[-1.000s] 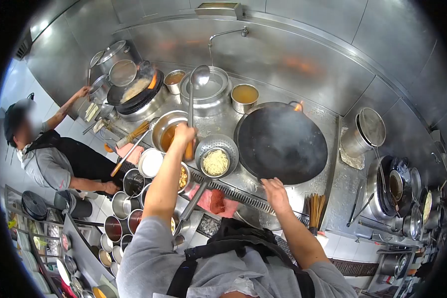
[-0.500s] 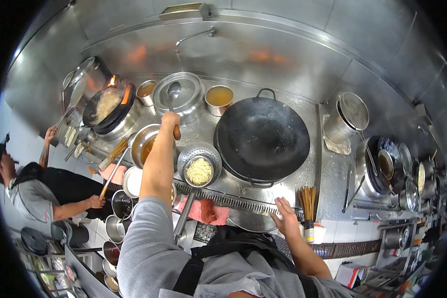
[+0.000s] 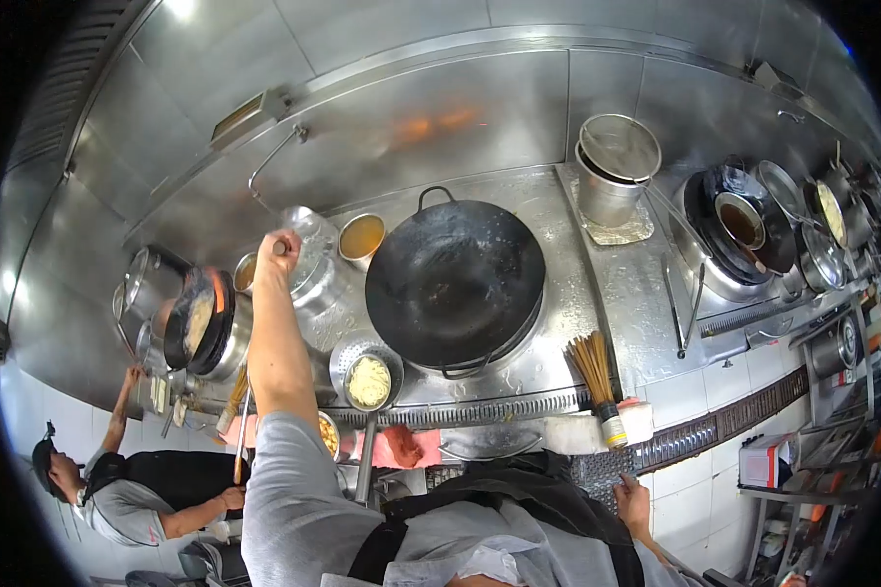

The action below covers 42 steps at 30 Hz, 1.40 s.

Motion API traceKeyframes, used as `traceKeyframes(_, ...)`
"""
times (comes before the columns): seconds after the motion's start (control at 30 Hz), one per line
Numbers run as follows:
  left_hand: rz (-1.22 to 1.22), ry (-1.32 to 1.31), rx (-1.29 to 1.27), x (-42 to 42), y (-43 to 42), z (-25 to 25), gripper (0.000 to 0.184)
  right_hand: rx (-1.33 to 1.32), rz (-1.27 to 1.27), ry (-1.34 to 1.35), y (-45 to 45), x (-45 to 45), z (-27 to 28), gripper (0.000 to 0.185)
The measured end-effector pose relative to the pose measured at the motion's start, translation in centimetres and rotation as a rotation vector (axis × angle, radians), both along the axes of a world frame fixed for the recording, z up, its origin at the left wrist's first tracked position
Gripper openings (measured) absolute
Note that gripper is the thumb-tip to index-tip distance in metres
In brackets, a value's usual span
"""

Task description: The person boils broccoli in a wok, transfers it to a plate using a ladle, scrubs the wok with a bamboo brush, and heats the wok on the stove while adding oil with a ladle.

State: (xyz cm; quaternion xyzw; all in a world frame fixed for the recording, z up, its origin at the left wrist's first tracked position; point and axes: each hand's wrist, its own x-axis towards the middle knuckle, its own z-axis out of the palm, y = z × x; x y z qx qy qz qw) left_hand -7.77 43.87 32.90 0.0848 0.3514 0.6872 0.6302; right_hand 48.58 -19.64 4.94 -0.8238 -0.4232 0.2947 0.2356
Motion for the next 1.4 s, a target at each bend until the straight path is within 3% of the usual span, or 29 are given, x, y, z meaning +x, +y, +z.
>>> traceKeyframes(0.07,-0.122,0.177,-0.090,2.7,2.7,3.1,0.022,0.022,-0.012,0.033,-0.1,0.6,-1.4,0.034)
traceKeyframes(0.17,-0.467,0.644,-0.026,7.3,3.4,7.7,0.020,0.017,-0.069,0.069,0.7,1.7,-0.9,0.035)
traceKeyframes(0.2,-0.469,0.644,-0.020,8.7,3.4,8.4,0.020,0.022,-0.072,0.069,0.7,2.5,-0.8,0.035)
traceKeyframes(0.27,-0.459,0.888,0.054,11.2,2.7,9.5,0.016,-0.014,-0.110,0.046,0.2,4.0,-0.6,0.033)
traceKeyframes(0.3,-0.358,1.028,-0.029,13.2,2.1,10.4,0.014,-0.003,-0.113,0.045,0.1,4.7,-0.2,0.033)
traceKeyframes(0.4,-0.340,1.121,-0.043,17.0,-0.3,11.6,0.016,-0.032,-0.193,0.062,-1.3,7.3,1.3,0.033)
traceKeyframes(0.53,-0.322,1.079,-0.019,18.8,-1.9,9.3,0.016,-0.074,-0.231,0.100,-3.3,10.3,0.9,0.031)
traceKeyframes(0.6,-0.309,0.905,0.082,19.8,-3.7,8.1,0.020,-0.101,-0.223,0.108,-3.9,11.8,0.5,0.031)
traceKeyframes(0.7,-0.487,0.636,0.216,21.8,-7.2,6.8,0.019,-0.033,-0.132,0.079,-2.3,13.9,1.3,0.031)
traceKeyframes(0.77,-0.521,0.435,0.270,24.4,-10.1,5.5,0.013,0.117,-0.051,0.008,-0.1,14.7,2.0,0.031)
traceKeyframes(0.87,-0.496,0.335,0.261,30.1,-15.5,1.9,0.014,0.233,0.054,0.049,5.5,13.2,9.1,0.029)
traceKeyframes(0.9,-0.586,0.339,0.346,32.1,-17.8,0.3,0.024,0.335,0.091,0.137,7.2,12.1,11.5,0.027)
traceKeyframes(0.97,-0.606,0.290,0.268,37.2,-24.6,-1.2,0.026,0.456,0.184,0.374,10.4,9.2,15.8,0.024)
traceKeyframes(1.03,-0.903,-0.001,0.375,41.0,-29.4,-4.5,0.025,0.549,0.315,0.586,13.3,6.8,16.4,0.031)
traceKeyframes(1.07,-1.019,-0.055,0.304,42.4,-31.8,-5.9,0.025,0.553,0.263,0.813,14.7,4.7,17.3,0.038)
traceKeyframes(1.1,-1.054,-0.051,0.295,43.9,-34.4,-7.7,0.045,0.553,0.206,1.039,15.5,2.9,17.9,0.046)
traceKeyframes(1.17,-1.219,-0.057,0.172,45.1,-38.0,-12.5,0.057,0.451,0.158,1.114,15.5,1.5,17.3,0.051)
traceKeyframes(1.2,-1.253,0.039,0.200,45.0,-39.6,-12.4,0.066,0.349,0.102,1.191,15.4,1.3,17.1,0.056)
traceKeyframes(1.23,-1.288,0.309,0.152,44.3,-40.8,-12.1,0.072,0.364,0.069,1.164,14.1,1.3,16.6,0.057)
traceKeyframes(1.3,-1.348,0.692,0.336,42.5,-41.0,-15.0,0.072,0.309,0.021,0.812,10.4,3.7,15.6,0.056)
traceKeyframes(1.4,-1.382,0.775,0.283,36.3,-42.2,-17.5,0.069,0.285,0.136,0.046,2.4,7.5,10.4,0.051)
